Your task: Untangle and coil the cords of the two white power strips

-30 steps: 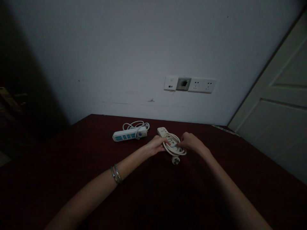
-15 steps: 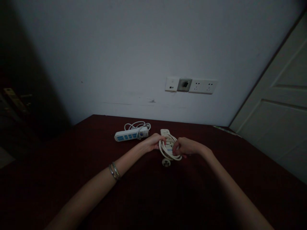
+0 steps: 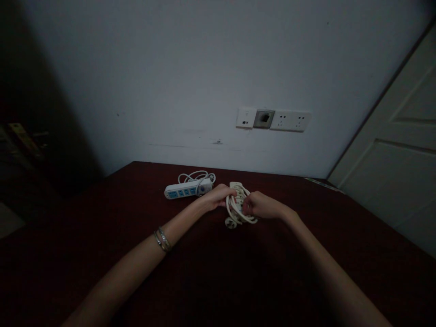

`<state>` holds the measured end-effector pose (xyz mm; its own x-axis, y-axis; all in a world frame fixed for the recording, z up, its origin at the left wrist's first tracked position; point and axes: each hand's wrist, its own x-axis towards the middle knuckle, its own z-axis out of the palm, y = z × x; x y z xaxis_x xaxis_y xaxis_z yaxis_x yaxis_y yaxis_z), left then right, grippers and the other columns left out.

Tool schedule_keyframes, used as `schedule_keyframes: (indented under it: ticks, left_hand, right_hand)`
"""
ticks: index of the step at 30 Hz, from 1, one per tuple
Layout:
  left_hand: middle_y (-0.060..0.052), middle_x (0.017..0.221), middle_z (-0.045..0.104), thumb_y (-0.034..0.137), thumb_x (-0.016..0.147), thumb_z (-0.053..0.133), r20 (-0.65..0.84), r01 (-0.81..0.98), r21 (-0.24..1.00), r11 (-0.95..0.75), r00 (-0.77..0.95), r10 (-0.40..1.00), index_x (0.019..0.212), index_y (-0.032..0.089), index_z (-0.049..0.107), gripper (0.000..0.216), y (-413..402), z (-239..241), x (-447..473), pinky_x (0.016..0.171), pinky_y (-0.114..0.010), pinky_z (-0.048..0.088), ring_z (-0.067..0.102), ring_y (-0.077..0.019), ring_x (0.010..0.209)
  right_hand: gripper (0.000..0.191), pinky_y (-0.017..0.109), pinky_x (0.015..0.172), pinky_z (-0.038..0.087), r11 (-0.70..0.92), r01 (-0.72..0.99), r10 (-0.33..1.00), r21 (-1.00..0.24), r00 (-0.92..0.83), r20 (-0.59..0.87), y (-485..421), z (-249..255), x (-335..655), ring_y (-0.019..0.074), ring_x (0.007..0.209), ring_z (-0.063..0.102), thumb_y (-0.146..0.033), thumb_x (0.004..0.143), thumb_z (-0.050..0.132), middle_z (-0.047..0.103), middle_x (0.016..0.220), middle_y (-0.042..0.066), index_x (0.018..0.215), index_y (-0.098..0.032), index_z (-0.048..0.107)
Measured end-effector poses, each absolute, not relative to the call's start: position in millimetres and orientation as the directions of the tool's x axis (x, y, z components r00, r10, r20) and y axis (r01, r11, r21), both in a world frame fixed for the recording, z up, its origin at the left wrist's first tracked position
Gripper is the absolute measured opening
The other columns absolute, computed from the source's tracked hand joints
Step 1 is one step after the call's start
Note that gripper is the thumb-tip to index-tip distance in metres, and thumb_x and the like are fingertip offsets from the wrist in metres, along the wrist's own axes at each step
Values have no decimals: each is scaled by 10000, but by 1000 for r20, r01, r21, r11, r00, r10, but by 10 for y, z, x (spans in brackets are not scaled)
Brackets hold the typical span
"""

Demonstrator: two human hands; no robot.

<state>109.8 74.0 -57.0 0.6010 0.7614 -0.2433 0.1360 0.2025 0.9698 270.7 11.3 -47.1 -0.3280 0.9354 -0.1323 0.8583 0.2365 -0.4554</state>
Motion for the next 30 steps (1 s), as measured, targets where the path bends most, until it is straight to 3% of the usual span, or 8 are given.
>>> schedule_keyframes:
  ticks: [7, 10, 15, 20, 26, 30]
  left_hand:
    - [-14, 573, 576, 71, 665, 492, -187, 151, 981, 119, 602, 776, 663, 99, 584, 96, 705, -458, 1065, 518, -238, 491, 535, -98, 502]
    - [-14, 597, 599, 75, 641, 526, -103, 213, 977, -34, 603, 791, 704, 105, 605, 105, 753, -457, 1039, 516, -223, 470, 553, -110, 528]
    - [-23, 728, 666, 74, 608, 581, 88, 233, 924, -305, 645, 759, 780, 108, 637, 184, 812, -436, 1025, 619, -211, 463, 605, -146, 694]
    - [-73, 860, 676, 103, 641, 557, 168, 275, 862, -427, 639, 751, 893, 92, 612, 258, 799, -443, 1060, 664, -239, 472, 616, -178, 776]
    - [-110, 995, 630, 168, 688, 534, 270, 491, 679, -546, 524, 807, 1009, 96, 543, 329, 746, -431, 1056, 776, -311, 462, 592, -209, 881]
    - [-118, 997, 622, 188, 746, 509, 306, 507, 631, -587, 533, 789, 999, 92, 546, 273, 726, -414, 1057, 816, -330, 447, 583, -215, 915]
  right_hand:
    - [181, 209, 503, 340, 257, 885, 958, -389, -286, -18, 130, -436, 2709, 122, 563, 534, -274, 747, 544, 632, 639, 39, 757, -161, 686]
    - [181, 219, 521, 335, 240, 908, 965, -342, -262, -17, 113, -384, 2725, 132, 595, 551, -307, 759, 558, 643, 681, 45, 773, -174, 681]
    - [145, 234, 531, 306, 193, 970, 981, -151, -186, 62, 51, -273, 2779, 159, 672, 579, -278, 788, 530, 652, 784, 62, 798, -197, 649]
    - [175, 237, 548, 305, 171, 984, 980, -44, -166, 106, 35, -244, 2825, 178, 755, 595, -319, 829, 488, 653, 854, 76, 856, -206, 618]
    - [270, 264, 549, 331, 109, 968, 966, 226, -157, 205, 21, -297, 2721, 223, 737, 624, -319, 888, 374, 661, 873, 121, 1022, -162, 548]
    - [291, 277, 558, 369, 55, 956, 963, 290, -128, 236, -9, -296, 2642, 239, 735, 643, -296, 905, 344, 668, 861, 138, 1087, -136, 505]
